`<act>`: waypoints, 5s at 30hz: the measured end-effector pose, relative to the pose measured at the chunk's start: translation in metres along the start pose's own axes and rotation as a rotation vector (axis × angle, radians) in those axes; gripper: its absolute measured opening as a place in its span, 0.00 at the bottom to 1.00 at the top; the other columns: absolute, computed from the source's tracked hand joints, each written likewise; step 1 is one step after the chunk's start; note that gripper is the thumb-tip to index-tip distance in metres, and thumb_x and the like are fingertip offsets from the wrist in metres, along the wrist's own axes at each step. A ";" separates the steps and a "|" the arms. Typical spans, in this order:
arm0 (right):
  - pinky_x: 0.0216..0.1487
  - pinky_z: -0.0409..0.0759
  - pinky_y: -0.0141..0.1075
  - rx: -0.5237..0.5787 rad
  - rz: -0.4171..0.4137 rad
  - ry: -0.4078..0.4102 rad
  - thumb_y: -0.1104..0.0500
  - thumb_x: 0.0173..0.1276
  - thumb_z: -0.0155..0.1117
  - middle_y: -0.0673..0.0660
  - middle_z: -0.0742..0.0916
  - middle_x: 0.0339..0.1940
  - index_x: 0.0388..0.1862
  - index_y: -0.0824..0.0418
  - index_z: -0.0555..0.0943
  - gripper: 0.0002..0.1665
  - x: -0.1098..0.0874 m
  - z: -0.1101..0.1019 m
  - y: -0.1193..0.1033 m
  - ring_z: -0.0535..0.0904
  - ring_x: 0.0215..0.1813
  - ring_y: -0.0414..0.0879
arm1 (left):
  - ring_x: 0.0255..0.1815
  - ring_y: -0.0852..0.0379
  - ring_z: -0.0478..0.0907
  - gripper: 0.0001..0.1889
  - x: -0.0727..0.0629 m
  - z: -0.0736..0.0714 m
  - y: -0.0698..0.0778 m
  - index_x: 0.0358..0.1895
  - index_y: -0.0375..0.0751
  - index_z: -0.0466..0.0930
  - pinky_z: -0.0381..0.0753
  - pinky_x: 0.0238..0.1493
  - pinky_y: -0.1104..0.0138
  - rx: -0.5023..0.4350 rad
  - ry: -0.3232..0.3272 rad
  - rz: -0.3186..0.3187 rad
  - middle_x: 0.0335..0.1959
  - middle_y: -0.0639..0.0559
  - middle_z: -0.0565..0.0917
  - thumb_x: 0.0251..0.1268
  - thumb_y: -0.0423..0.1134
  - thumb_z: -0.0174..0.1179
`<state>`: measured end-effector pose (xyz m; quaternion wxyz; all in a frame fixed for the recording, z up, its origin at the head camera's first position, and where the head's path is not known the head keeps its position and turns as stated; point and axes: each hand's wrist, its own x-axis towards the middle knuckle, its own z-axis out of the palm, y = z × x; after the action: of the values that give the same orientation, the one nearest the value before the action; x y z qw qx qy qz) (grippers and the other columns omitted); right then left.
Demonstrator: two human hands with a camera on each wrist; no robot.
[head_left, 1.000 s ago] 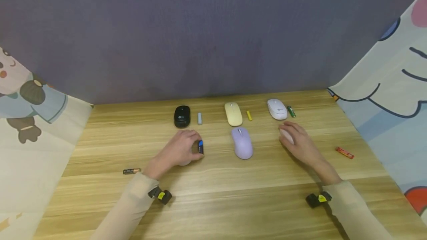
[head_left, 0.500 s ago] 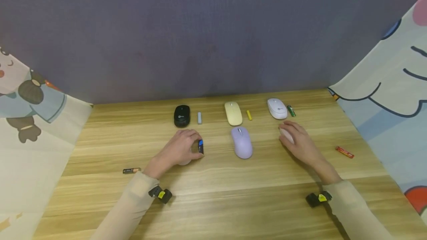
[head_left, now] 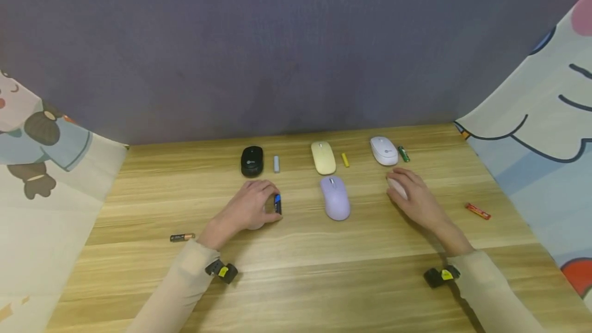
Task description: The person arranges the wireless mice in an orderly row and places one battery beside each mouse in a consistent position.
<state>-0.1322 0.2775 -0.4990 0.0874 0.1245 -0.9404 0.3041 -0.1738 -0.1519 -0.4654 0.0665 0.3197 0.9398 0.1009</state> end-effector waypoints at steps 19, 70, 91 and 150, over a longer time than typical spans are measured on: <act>0.69 0.67 0.69 -0.007 -0.001 0.007 0.62 0.74 0.65 0.72 0.75 0.70 0.66 0.70 0.76 0.25 0.001 0.001 -0.002 0.68 0.72 0.71 | 0.71 0.43 0.72 0.35 -0.004 0.001 -0.002 0.64 0.41 0.79 0.62 0.78 0.44 -0.005 0.040 0.008 0.67 0.44 0.80 0.60 0.61 0.72; 0.69 0.66 0.70 0.003 -0.001 0.001 0.61 0.75 0.65 0.72 0.74 0.71 0.67 0.70 0.76 0.25 -0.001 -0.001 0.000 0.67 0.72 0.72 | 0.48 0.31 0.84 0.27 -0.155 -0.007 -0.061 0.54 0.25 0.82 0.84 0.50 0.40 -0.023 0.459 -0.319 0.49 0.30 0.85 0.61 0.45 0.75; 0.68 0.67 0.70 -0.007 -0.023 0.015 0.63 0.74 0.65 0.73 0.75 0.70 0.66 0.70 0.76 0.25 -0.001 0.000 0.001 0.68 0.71 0.72 | 0.43 0.29 0.81 0.40 -0.176 -0.005 -0.052 0.45 0.21 0.81 0.86 0.32 0.44 -0.016 0.308 -0.639 0.43 0.26 0.83 0.63 0.65 0.67; 0.68 0.68 0.69 -0.005 -0.046 0.036 0.64 0.73 0.65 0.73 0.76 0.69 0.66 0.71 0.77 0.24 0.000 0.002 0.002 0.69 0.70 0.72 | 0.47 0.35 0.82 0.31 -0.117 -0.032 -0.034 0.54 0.29 0.79 0.83 0.48 0.42 -0.100 0.441 -0.448 0.47 0.33 0.84 0.56 0.50 0.76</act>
<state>-0.1325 0.2782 -0.5013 0.1114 0.1403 -0.9364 0.3018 -0.1078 -0.2543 -0.4349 -0.1026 0.0714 0.9725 0.1965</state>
